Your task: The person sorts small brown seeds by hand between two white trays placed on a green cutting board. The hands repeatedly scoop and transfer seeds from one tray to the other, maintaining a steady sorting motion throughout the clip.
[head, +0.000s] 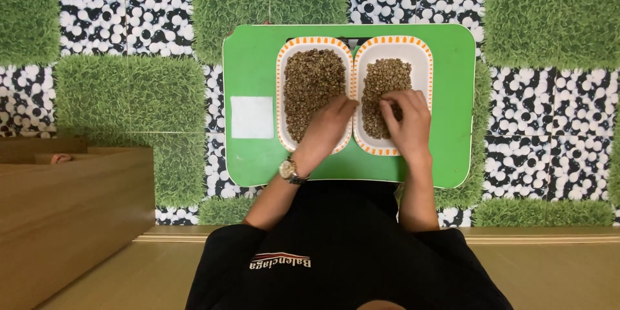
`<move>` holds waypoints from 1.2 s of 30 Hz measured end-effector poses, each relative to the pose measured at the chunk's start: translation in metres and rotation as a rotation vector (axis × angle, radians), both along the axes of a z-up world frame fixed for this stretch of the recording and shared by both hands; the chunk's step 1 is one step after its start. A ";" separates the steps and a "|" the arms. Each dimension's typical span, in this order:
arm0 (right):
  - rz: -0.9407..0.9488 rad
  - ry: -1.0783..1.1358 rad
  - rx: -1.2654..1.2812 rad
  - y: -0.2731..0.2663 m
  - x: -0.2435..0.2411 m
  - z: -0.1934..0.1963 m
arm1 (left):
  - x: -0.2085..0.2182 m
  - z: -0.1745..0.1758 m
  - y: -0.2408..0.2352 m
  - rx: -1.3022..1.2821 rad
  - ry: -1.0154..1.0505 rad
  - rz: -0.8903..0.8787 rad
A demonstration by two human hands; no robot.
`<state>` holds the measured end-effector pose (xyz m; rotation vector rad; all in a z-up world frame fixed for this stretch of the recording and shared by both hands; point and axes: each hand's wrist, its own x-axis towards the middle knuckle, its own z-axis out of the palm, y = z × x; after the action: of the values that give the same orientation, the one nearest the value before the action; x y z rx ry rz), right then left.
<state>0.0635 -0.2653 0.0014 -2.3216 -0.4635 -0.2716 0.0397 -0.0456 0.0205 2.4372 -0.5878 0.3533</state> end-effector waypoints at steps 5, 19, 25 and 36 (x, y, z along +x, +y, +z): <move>-0.048 -0.011 0.021 -0.007 -0.006 0.019 | 0.007 -0.010 -0.035 0.008 -0.031 -0.082; 0.013 0.056 -0.016 0.022 -0.001 -0.023 | -0.001 -0.053 0.009 0.119 -0.028 0.174; 0.267 -0.024 -0.130 0.079 -0.002 0.007 | -0.025 -0.007 0.054 0.164 0.347 0.353; 0.407 -0.013 -0.345 0.112 0.004 0.020 | -0.023 -0.027 0.055 0.179 0.288 0.282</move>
<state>0.0672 -0.1534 0.0211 -2.4831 -1.0402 -0.0076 0.0164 0.0090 -0.0063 2.6840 -0.1567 0.0583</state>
